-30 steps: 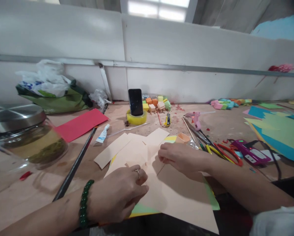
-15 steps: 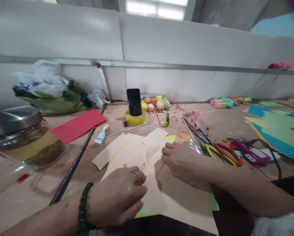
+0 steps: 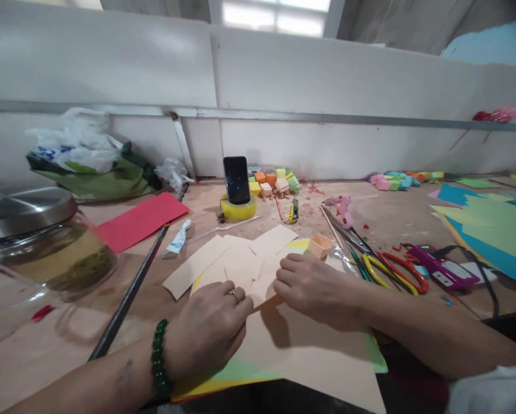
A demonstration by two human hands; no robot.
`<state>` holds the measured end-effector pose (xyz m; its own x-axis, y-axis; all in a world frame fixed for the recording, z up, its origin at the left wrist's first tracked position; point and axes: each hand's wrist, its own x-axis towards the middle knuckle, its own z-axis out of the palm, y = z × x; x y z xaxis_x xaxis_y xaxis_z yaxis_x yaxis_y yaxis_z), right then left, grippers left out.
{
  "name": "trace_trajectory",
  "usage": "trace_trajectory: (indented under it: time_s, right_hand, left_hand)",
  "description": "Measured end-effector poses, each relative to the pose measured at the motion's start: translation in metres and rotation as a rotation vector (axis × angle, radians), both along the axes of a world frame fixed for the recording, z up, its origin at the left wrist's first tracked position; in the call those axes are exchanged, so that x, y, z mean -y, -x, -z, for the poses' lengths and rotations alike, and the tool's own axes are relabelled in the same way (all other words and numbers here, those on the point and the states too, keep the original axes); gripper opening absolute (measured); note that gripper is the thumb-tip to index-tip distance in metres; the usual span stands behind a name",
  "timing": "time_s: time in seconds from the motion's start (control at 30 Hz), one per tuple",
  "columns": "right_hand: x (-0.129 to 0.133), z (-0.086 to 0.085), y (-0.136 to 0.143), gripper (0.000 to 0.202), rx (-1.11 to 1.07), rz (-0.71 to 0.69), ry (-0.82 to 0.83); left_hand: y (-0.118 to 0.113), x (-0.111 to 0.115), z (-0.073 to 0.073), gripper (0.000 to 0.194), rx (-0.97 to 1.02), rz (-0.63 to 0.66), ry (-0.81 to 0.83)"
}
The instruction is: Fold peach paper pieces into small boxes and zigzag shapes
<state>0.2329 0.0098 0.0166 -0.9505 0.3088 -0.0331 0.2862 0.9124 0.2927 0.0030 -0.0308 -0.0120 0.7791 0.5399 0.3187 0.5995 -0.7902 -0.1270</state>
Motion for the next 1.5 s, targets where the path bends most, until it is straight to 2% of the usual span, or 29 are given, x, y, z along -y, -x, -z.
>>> trace_trajectory:
  time_s: [0.13,0.23,0.33,0.43,0.53,0.7,0.83,0.9,0.97,1.07,1.2,1.5]
  right_hand:
    - [0.017,0.005,0.008,0.006,-0.078,-0.076,0.026]
    - [0.019,0.009,0.013,0.012,-0.151,-0.12,0.109]
    - [0.008,0.012,0.01,0.027,-0.253,-0.065,0.274]
    - [-0.007,0.012,0.003,0.023,-0.322,-0.043,0.519]
    - [-0.016,0.009,-0.002,0.03,-0.319,0.024,0.72]
    - [-0.021,0.005,-0.006,0.029,-0.338,0.128,0.891]
    - [-0.026,0.013,-0.004,0.011,-0.481,0.343,1.122]
    - [-0.026,0.019,0.0,0.012,-0.569,0.462,1.191]
    - [-0.024,0.025,0.005,0.01,-0.662,0.54,1.173]
    - [-0.02,0.032,0.013,0.01,-0.736,0.576,1.039]
    - [-0.02,0.036,0.017,0.011,-0.712,0.564,0.926]
    - [-0.018,0.039,0.023,0.015,-0.692,0.598,0.816]
  left_hand:
    - [-0.002,0.001,0.001,0.009,-0.086,0.021,-0.001]
    - [0.0,0.0,0.004,0.011,-0.151,0.046,-0.03]
    - [0.006,-0.005,0.004,0.015,-0.177,0.048,-0.022]
    - [0.011,-0.009,0.0,0.016,-0.204,0.037,0.009]
    - [0.01,-0.007,-0.005,0.013,-0.222,0.024,0.059]
    - [0.007,0.0,-0.016,0.01,-0.184,0.124,0.258]
    - [0.008,0.0,-0.023,0.014,-0.167,0.17,0.363]
    - [0.008,0.0,-0.023,0.014,-0.176,0.158,0.38]
    - [0.008,0.0,-0.023,0.013,-0.195,0.148,0.377]
    - [0.007,0.001,-0.023,0.012,-0.224,0.138,0.351]
    - [0.006,0.003,-0.023,0.012,-0.24,0.145,0.31]
    - [0.005,0.005,-0.022,0.011,-0.25,0.136,0.26]
